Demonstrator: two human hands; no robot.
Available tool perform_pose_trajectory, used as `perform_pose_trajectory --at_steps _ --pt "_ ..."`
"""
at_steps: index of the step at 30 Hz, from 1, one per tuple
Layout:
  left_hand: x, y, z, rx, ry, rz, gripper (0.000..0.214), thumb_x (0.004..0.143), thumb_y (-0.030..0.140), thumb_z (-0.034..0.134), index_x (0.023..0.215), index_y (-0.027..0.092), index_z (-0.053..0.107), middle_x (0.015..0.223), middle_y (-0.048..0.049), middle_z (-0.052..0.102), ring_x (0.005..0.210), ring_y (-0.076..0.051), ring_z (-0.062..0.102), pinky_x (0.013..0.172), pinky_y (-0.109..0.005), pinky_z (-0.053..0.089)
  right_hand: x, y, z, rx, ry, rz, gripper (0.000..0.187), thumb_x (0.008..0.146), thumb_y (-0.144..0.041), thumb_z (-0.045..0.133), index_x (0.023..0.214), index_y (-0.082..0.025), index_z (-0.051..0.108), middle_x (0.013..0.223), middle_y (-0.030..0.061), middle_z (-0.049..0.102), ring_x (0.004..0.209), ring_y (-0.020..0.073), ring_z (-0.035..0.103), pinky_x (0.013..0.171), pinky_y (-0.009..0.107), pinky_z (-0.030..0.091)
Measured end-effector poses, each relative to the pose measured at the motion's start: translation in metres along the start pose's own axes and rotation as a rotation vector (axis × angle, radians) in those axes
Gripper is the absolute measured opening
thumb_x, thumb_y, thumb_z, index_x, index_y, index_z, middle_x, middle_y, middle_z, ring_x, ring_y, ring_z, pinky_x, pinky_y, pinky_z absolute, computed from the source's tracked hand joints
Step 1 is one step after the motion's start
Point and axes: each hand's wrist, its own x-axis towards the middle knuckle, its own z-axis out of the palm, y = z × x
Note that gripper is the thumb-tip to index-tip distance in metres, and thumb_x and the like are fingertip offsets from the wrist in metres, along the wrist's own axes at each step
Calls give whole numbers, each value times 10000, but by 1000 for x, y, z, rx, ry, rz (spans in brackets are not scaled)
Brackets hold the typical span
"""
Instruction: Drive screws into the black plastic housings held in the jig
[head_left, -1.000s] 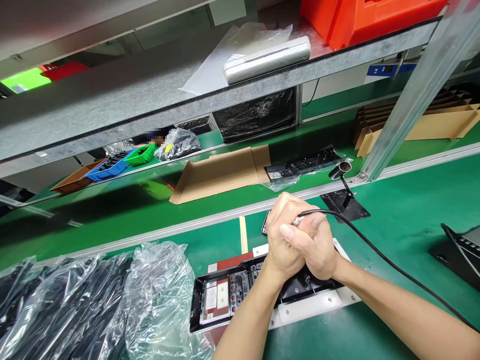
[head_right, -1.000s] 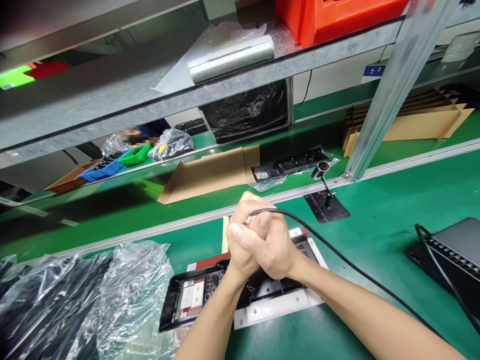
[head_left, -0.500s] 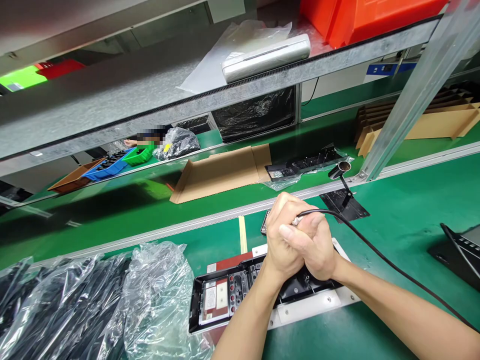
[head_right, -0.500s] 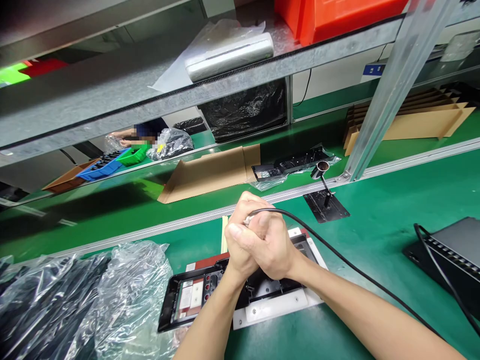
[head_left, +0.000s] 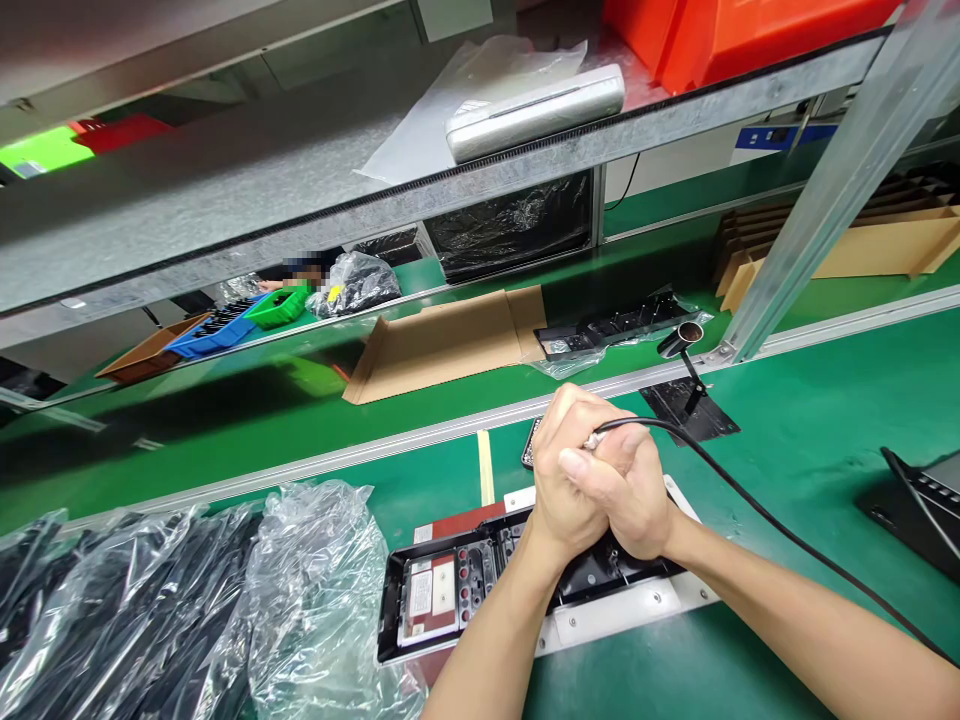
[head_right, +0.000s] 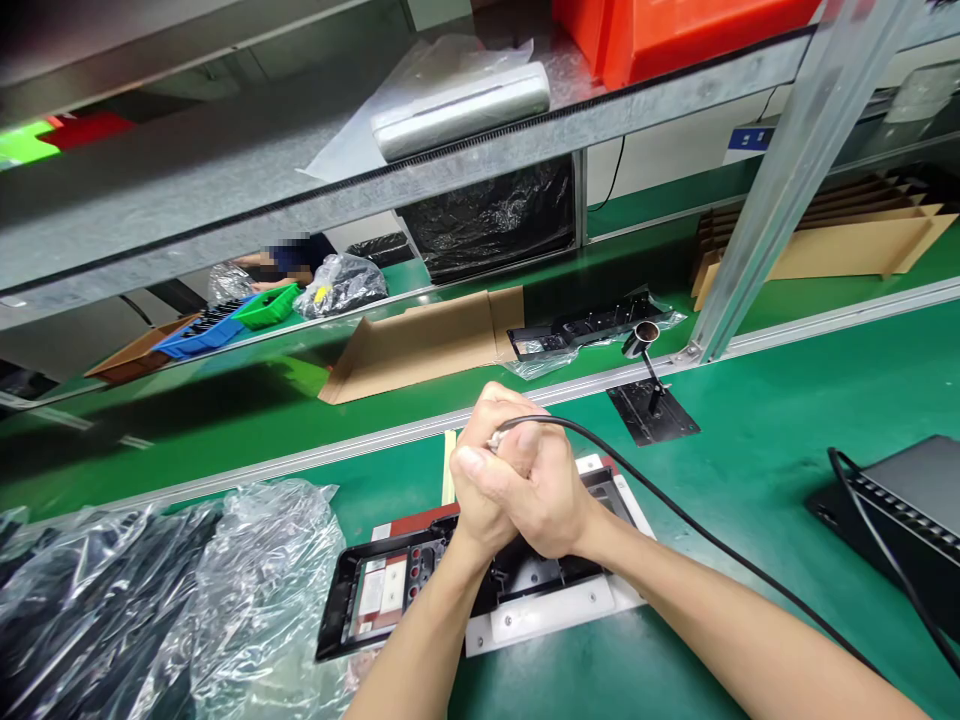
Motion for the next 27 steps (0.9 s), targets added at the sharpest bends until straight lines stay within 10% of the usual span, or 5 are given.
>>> perform_pose_trajectory --at_steps 27 --pt "-1 -1 0 4 16 -8 183 1050 357 614 958 217 689 907 -32 651 835 -188 620 723 -328 495 -1 4 -1 4 -34 25 273 938 -440 651 788 -214 627 682 25 548 754 246 626 688 398 560"
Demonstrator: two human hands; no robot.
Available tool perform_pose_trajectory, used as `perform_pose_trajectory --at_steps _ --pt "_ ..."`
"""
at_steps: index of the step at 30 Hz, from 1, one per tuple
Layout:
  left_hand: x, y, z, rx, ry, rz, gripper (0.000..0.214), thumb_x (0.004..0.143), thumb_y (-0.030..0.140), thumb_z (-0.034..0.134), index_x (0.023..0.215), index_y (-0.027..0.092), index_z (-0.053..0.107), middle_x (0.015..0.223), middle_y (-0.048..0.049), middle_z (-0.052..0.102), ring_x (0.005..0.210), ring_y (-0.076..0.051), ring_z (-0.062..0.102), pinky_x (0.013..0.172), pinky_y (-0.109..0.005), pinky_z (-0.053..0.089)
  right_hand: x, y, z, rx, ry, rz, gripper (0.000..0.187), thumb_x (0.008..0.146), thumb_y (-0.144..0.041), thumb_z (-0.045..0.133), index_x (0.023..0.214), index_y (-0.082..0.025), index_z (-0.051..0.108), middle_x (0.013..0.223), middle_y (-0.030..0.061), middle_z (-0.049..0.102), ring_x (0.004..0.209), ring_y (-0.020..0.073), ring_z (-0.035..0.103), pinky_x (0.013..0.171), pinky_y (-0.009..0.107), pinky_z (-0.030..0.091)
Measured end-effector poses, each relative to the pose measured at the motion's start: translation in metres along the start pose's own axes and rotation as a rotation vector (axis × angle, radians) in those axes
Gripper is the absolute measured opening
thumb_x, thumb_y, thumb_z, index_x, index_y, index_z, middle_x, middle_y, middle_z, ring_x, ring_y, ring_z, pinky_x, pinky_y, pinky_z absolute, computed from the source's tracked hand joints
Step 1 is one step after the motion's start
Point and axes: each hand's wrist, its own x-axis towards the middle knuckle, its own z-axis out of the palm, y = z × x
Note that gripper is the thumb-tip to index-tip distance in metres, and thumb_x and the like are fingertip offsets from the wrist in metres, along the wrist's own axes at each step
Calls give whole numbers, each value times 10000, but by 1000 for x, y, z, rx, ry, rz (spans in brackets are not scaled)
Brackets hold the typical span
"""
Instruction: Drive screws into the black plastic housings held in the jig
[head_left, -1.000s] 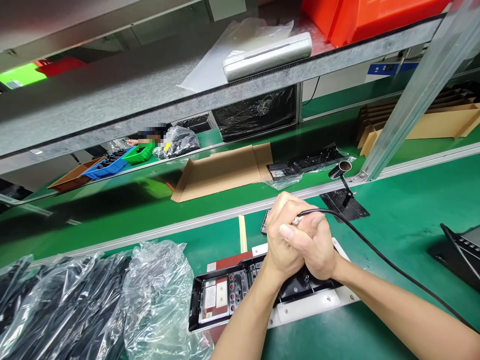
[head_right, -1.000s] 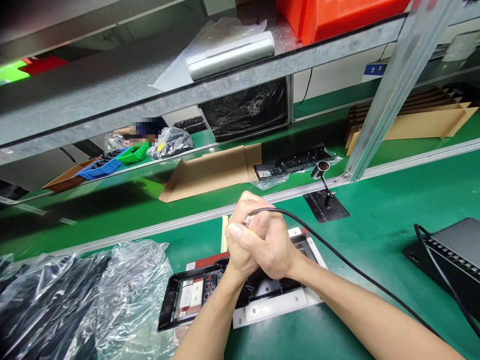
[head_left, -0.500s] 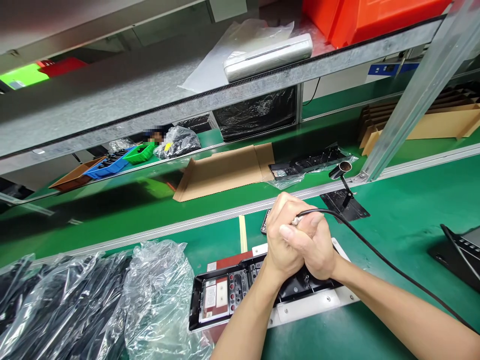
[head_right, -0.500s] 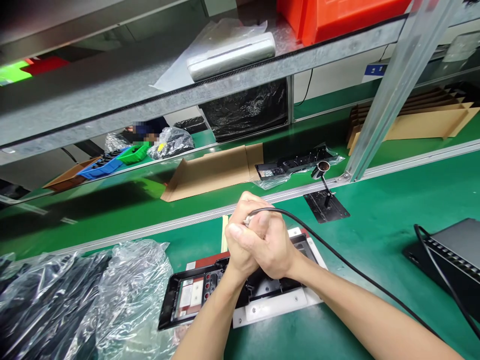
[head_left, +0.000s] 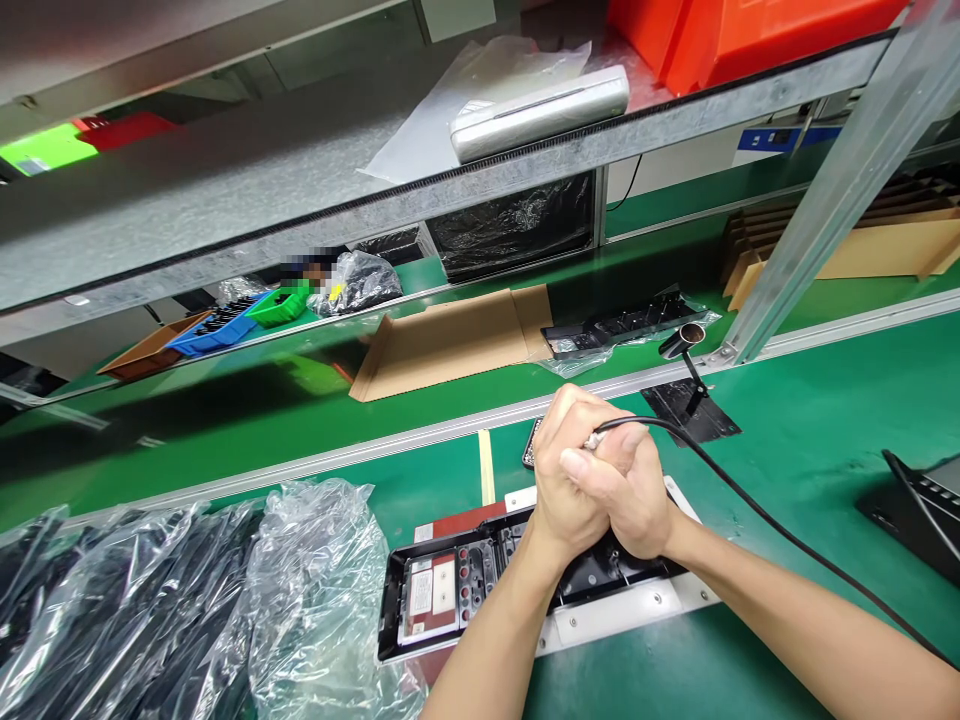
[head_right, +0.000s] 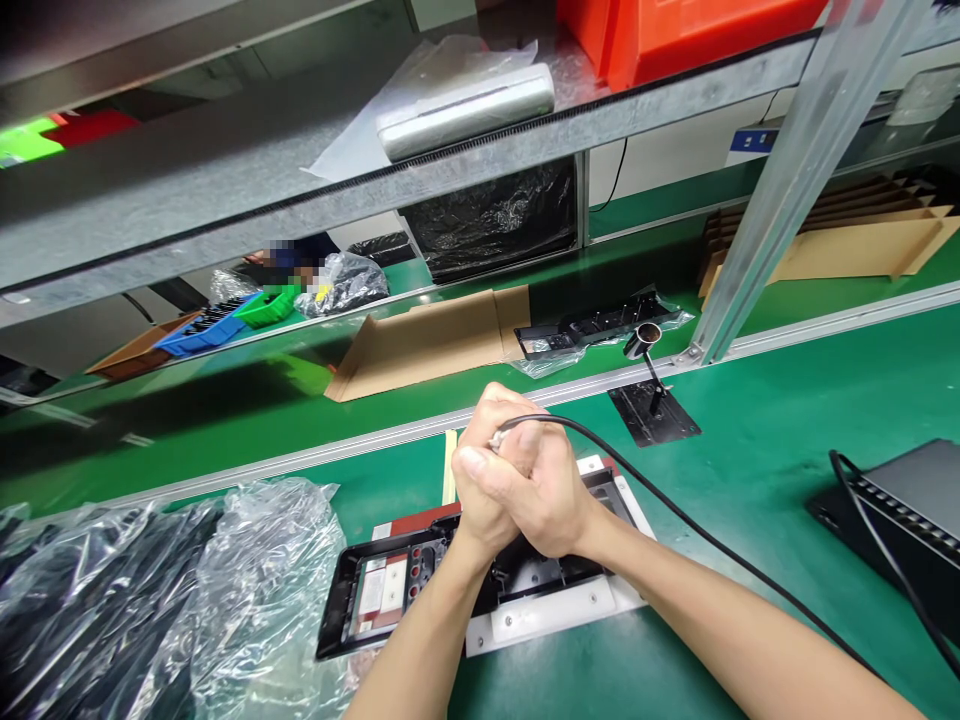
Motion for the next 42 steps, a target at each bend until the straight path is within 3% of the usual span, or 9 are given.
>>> perform_pose_trajectory --at_steps 14,25,42 --pt "0 1 0 -18 -4 -17 152 1049 325 621 961 219 687 915 -26 644 842 -181 609 728 -325 479 0 -2 0 15 17 18 267 912 -443 691 792 -210 638 705 34 576 757 249 628 685 398 560" --pt "0 3 1 -29 3 -28 152 1042 327 644 939 222 687 907 -18 637 840 -176 602 737 -323 467 -1 1 0 11 -8 -1 335 945 -425 647 693 -224 557 625 2 481 677 214 573 674 386 546" --pt "0 1 1 -18 0 -7 124 1045 265 622 949 211 678 911 -16 632 842 -163 592 738 -307 459 -2 5 -2 -35 4 -43 324 948 -426 661 725 -215 555 701 18 531 744 213 578 630 342 494"
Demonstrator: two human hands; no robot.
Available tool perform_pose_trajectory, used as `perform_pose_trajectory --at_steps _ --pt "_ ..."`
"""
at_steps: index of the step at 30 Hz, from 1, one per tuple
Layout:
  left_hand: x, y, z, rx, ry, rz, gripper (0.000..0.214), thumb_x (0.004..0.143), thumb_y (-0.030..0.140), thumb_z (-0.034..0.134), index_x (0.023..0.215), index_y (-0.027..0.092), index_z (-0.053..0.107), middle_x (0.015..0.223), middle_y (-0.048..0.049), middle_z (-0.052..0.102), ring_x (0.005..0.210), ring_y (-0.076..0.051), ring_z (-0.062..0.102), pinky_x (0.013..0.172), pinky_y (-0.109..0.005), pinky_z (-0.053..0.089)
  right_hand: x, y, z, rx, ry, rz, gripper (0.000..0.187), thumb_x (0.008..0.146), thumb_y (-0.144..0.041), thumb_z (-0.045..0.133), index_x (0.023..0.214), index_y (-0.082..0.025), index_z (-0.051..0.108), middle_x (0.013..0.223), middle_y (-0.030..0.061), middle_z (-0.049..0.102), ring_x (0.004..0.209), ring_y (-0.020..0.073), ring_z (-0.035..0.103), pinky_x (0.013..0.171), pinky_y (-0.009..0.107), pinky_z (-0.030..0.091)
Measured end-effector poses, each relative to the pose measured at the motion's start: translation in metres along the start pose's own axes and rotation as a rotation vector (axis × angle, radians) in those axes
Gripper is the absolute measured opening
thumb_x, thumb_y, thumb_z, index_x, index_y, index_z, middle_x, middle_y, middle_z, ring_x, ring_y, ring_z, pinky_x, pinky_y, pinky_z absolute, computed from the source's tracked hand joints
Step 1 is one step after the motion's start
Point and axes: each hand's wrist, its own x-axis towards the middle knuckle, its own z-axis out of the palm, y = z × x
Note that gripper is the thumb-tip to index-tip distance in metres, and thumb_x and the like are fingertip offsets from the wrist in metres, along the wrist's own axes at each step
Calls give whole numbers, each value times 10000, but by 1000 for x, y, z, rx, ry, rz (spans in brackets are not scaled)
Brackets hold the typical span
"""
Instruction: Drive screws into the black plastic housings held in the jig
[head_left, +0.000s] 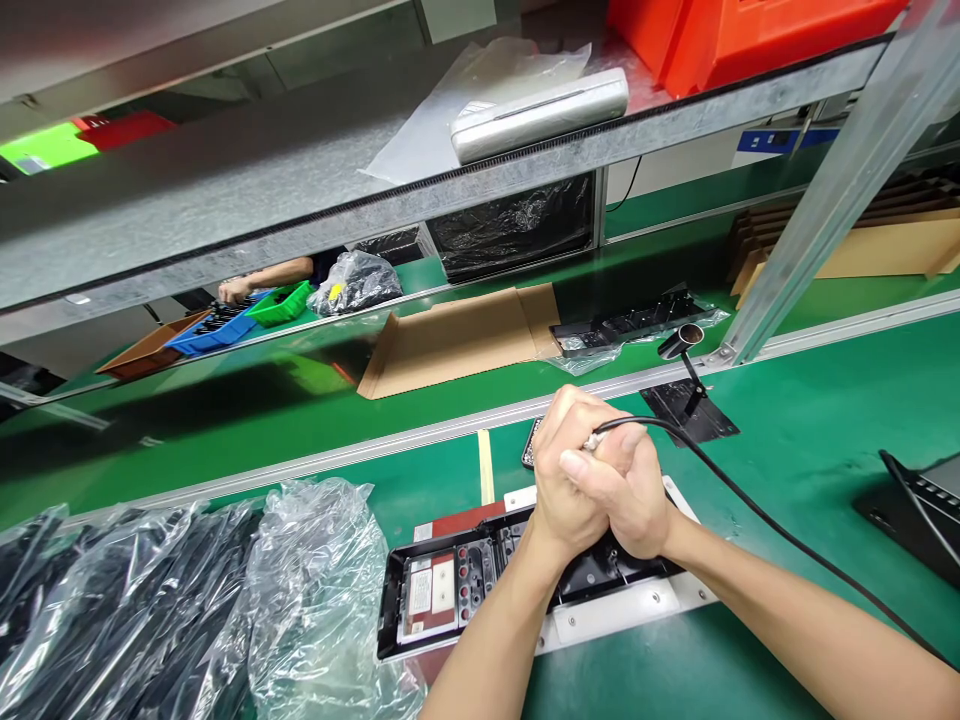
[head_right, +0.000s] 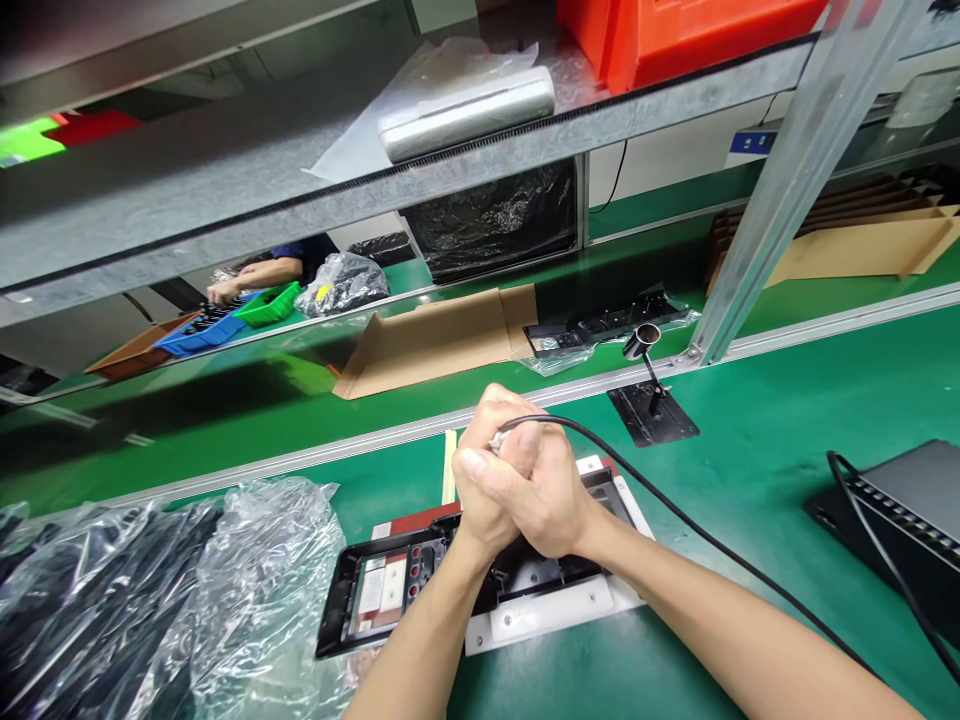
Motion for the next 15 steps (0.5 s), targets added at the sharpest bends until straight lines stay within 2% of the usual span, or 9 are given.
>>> perform_pose_trajectory --at_steps 10,15 --pt "-1 -1 1 24 7 22 178 1055 328 615 942 208 681 897 -27 641 826 -176 600 720 -314 469 -1 1 0 4 -1 2 347 950 -430 656 706 -217 533 670 6 493 704 200 546 608 338 469" --pt "0 -1 1 14 4 18 168 1058 303 603 941 207 677 907 -27 638 830 -173 595 721 -314 463 0 0 0 7 -8 8 356 950 -436 647 697 -221 519 663 4 482 695 198 540 604 339 468"
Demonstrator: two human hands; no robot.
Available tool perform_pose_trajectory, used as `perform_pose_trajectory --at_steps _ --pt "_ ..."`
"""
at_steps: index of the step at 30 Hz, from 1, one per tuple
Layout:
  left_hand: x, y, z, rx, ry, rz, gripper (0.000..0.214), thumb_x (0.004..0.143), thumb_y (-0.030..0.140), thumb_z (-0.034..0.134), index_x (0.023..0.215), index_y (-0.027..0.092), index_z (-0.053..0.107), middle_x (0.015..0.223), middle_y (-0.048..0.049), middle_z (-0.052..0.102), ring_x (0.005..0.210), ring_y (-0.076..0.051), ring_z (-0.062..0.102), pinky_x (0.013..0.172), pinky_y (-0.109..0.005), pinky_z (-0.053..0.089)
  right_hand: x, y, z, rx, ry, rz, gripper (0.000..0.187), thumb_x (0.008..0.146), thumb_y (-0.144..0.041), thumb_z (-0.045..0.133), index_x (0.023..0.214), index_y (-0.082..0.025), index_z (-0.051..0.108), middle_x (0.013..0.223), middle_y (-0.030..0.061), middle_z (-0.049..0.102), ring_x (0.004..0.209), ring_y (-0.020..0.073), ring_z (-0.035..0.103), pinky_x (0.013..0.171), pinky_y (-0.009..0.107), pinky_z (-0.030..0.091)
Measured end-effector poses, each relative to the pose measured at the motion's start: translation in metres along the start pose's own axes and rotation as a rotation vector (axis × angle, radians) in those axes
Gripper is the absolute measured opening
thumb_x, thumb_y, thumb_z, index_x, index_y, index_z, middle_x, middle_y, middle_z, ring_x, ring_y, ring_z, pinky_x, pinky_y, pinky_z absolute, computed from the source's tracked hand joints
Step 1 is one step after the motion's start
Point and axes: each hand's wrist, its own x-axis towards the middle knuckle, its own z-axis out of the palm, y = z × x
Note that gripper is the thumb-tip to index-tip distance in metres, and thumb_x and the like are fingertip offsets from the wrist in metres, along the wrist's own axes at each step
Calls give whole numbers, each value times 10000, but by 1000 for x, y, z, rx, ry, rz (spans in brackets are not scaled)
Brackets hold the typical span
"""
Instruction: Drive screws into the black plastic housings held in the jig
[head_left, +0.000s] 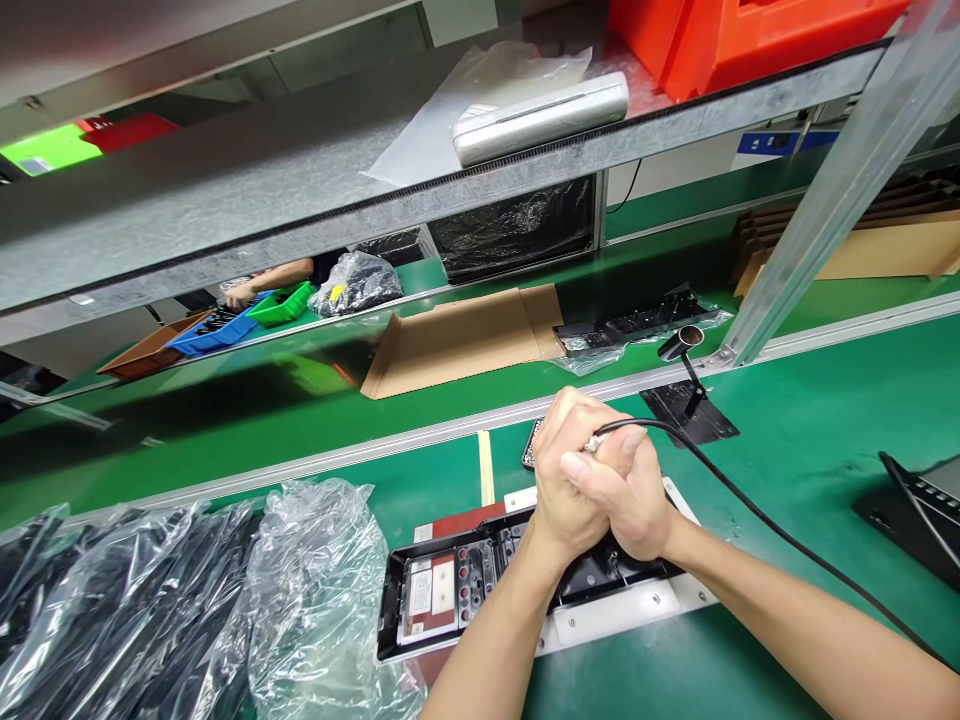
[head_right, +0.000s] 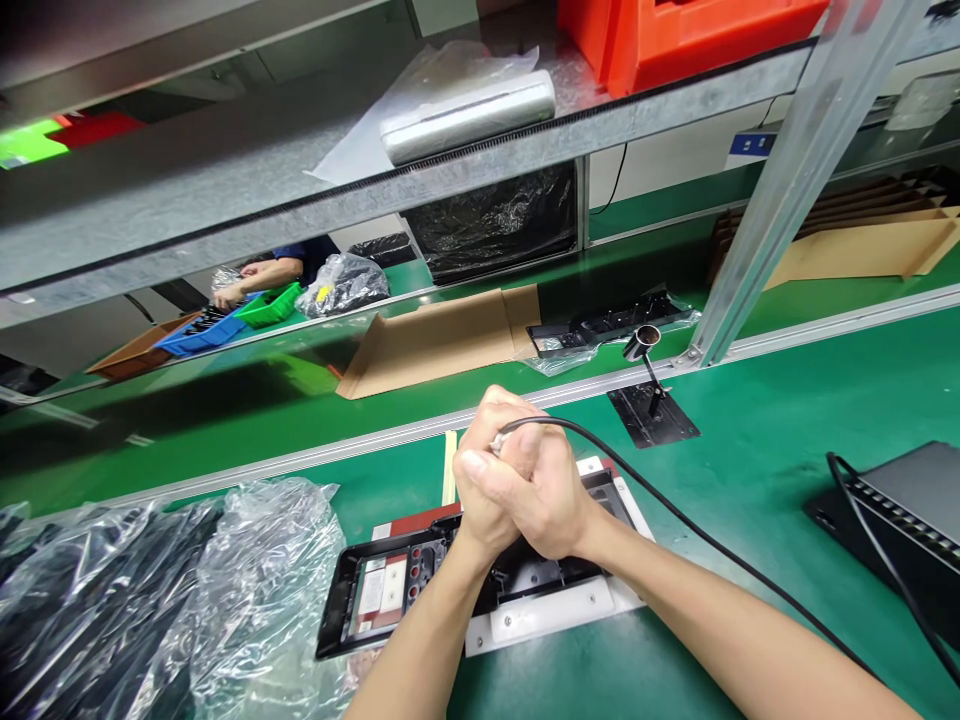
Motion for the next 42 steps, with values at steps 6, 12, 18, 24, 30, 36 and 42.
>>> perform_pose_trajectory --at_steps 6,12,18,24,30,36,42 --pt "1 1 0 5 4 28 151 1052 287 616 936 209 672 892 -22 636 822 -168 594 719 -308 460 0 0 0 4 21 15 285 920 -411 672 743 -215 566 698 16 525 734 219 578 643 361 508" --pt "1 0 0 11 7 27 165 1058 297 606 932 210 669 890 -24 637 818 -170 598 715 -307 462 0 0 0 7 35 35 272 902 -414 679 749 -218 570 680 8 507 698 209 555 613 355 497" --pt "0 1 0 12 6 29 168 1056 306 606 936 210 674 895 -26 646 823 -174 604 720 -308 474 1 -3 0 15 32 43 273 887 -427 682 749 -215 579 658 7 497 708 219 564 613 359 503" --pt "0 1 1 9 4 24 170 1054 313 608 934 210 670 892 -29 650 821 -179 604 718 -316 476 1 -3 1 26 27 36 280 904 -435 677 749 -221 585 649 5 484 693 218 557 621 365 509" --pt "0 1 0 -1 1 9 158 1051 308 614 941 213 674 903 -27 643 831 -178 605 730 -317 473 0 -2 0 29 38 36 298 901 -437 694 739 -217 574 683 11 515 694 208 562 609 348 503" --pt "-1 0 1 -14 -4 -7 155 1051 310 622 937 217 669 901 -20 637 833 -173 594 733 -315 461 1 -3 1 29 35 22 314 902 -433 687 716 -215 558 694 13 523 685 200 553 606 347 500" --pt "-2 0 0 14 3 -4 189 1053 350 624 935 211 673 898 -28 646 827 -178 610 726 -319 478 2 -4 1 18 24 10 323 914 -423 673 703 -217 541 666 4 491 668 192 534 590 337 475"
